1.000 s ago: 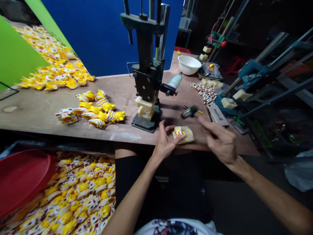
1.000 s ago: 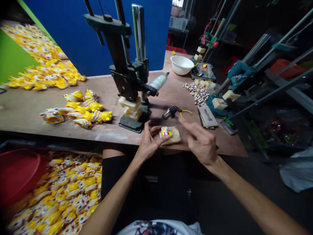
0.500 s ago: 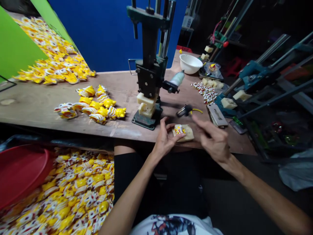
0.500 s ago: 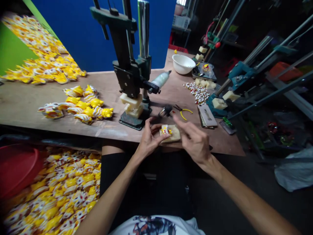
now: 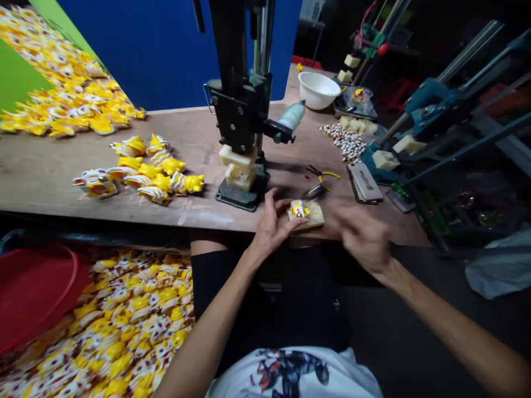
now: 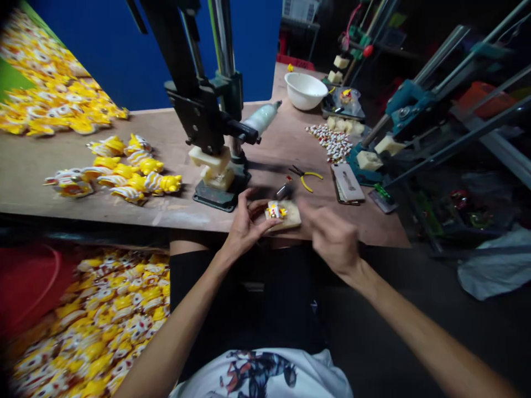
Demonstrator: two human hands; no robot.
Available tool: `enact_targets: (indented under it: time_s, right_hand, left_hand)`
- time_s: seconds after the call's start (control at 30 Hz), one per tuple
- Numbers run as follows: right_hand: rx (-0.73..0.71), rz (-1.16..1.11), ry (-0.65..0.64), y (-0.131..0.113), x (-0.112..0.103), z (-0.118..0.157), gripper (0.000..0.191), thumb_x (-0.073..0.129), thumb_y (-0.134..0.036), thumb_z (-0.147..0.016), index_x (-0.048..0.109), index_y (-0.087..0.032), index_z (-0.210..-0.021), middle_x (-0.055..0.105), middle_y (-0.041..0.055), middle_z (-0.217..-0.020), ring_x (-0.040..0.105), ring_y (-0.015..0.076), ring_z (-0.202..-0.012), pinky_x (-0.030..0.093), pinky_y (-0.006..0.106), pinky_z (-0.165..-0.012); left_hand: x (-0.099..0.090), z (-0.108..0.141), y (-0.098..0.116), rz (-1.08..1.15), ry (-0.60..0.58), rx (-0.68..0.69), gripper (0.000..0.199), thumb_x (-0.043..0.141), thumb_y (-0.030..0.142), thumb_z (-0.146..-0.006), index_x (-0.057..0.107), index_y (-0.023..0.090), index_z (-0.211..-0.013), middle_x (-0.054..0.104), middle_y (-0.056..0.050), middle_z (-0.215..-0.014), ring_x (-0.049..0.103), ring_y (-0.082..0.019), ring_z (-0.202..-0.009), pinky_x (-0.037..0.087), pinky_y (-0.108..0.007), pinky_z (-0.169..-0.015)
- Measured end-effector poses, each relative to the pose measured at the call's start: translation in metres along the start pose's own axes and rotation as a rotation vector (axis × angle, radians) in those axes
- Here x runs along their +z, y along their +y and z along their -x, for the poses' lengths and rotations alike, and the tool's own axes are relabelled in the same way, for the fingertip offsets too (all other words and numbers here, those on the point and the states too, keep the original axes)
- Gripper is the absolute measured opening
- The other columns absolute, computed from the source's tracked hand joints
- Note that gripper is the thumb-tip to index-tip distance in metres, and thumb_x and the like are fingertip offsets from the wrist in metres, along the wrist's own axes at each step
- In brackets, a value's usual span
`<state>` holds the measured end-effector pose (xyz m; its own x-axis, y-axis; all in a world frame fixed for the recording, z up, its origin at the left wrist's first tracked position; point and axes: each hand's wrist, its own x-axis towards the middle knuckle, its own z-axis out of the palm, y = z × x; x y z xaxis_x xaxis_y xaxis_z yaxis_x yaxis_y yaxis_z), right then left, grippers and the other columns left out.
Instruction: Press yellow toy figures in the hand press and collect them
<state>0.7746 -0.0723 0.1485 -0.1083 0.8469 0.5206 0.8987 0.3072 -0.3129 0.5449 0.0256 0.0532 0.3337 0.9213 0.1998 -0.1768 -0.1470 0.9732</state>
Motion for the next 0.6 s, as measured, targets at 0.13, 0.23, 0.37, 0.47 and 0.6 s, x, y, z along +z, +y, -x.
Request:
enact_targets:
  time_s: [0.13, 0.23, 0.37, 0.47, 0.6]
  right_hand:
    - [-0.013, -0.047, -0.068, -0.010, 0.001, -0.005, 0.054, 0.058, -0.009, -0.103, 0.072, -0.032, -0.150, 0.083, 0.0033, -0.113, 0.080, 0.0170, -0.093, 0.064, 0.026, -0.088]
    - [0.070, -0.117, 0.071, -0.016, -0.003, -0.006, 0.045, 0.063, -0.017, -0.107, 0.072, -0.029, -0.150, 0.078, 0.0063, -0.138, 0.078, 0.0239, -0.119, 0.062, 0.035, -0.109]
    - [0.098, -0.184, -0.021, -0.017, -0.002, 0.003, 0.042, 0.060, -0.021, -0.110, 0.071, -0.028, -0.150, 0.077, 0.0053, -0.142, 0.078, 0.0234, -0.124, 0.061, 0.038, -0.114]
    - [0.104, -0.133, 0.038, -0.017, 0.002, 0.013, 0.042, 0.062, -0.021, -0.110, 0.071, -0.029, -0.150, 0.078, 0.0069, -0.140, 0.079, 0.0247, -0.120, 0.062, 0.039, -0.112]
    - [0.058, -0.028, 0.199, -0.019, 0.001, 0.020, 0.050, 0.066, -0.013, -0.105, 0.071, -0.031, -0.151, 0.083, 0.0067, -0.121, 0.081, 0.0220, -0.105, 0.065, 0.033, -0.099]
  left_hand:
    - [0.000, 0.001, 0.007, -0.042, -0.023, 0.035, 0.088, 0.096, 0.040, -0.083, 0.042, 0.027, -0.152, 0.074, -0.011, -0.130, 0.073, -0.029, -0.126, 0.054, -0.048, -0.117]
    - [-0.001, 0.002, 0.011, -0.116, -0.072, 0.070, 0.054, 0.088, 0.041, -0.090, 0.063, 0.026, -0.136, 0.074, -0.010, -0.133, 0.072, -0.029, -0.127, 0.055, -0.045, -0.116]
    - [0.000, 0.000, 0.010, -0.069, -0.052, 0.044, 0.049, 0.089, 0.041, -0.090, 0.070, 0.023, -0.132, 0.076, -0.010, -0.134, 0.073, -0.029, -0.126, 0.055, -0.047, -0.117]
    - [-0.001, -0.002, 0.008, -0.074, -0.035, 0.031, 0.047, 0.092, 0.041, -0.086, 0.074, 0.022, -0.126, 0.079, -0.011, -0.131, 0.075, -0.030, -0.122, 0.057, -0.048, -0.116]
    - [-0.004, -0.004, 0.006, -0.058, -0.056, 0.005, 0.048, 0.096, 0.040, -0.082, 0.076, 0.021, -0.121, 0.079, -0.011, -0.131, 0.075, -0.030, -0.123, 0.056, -0.049, -0.118]
